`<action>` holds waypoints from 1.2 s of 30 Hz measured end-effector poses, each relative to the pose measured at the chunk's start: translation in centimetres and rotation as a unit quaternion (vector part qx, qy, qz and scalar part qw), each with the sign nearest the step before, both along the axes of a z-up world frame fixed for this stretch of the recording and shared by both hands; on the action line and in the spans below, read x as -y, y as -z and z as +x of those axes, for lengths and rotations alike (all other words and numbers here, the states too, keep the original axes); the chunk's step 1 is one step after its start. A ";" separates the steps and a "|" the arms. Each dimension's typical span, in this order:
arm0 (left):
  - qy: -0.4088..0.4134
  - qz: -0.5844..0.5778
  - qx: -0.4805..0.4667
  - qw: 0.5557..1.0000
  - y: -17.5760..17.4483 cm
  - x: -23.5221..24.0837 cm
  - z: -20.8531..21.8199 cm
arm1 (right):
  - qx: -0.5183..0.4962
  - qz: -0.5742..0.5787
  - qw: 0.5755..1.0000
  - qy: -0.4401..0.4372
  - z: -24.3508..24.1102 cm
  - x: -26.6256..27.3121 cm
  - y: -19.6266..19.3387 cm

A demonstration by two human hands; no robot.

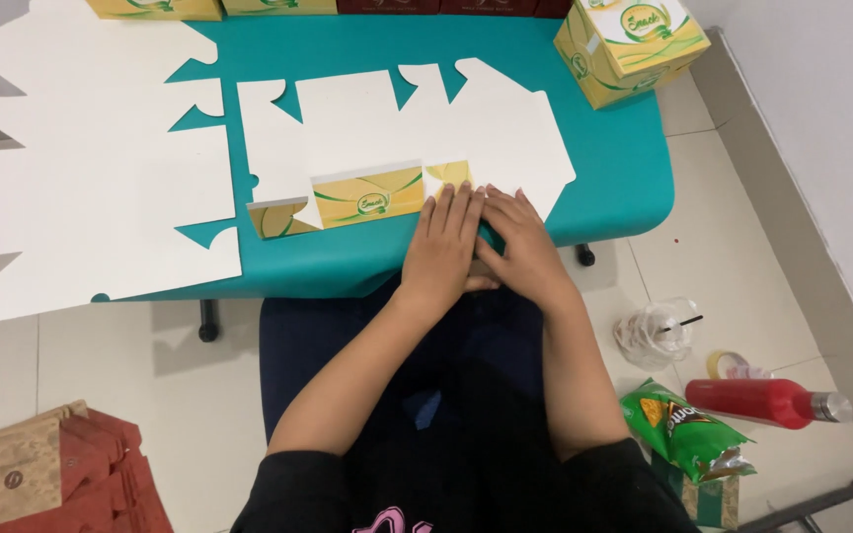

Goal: Assembling a cardboard box by folding flaps and then placing a smaller product box inside before closing the lid.

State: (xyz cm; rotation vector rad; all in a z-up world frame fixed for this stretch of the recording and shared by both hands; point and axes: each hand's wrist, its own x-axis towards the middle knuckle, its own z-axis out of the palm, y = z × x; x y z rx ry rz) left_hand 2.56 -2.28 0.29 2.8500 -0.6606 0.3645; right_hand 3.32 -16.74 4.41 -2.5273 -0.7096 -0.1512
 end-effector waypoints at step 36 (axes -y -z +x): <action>-0.115 0.114 0.017 0.987 -0.9 3.7 -0.7 | 0.297 -0.011 0.927 0.229 0.8 4.0 3.4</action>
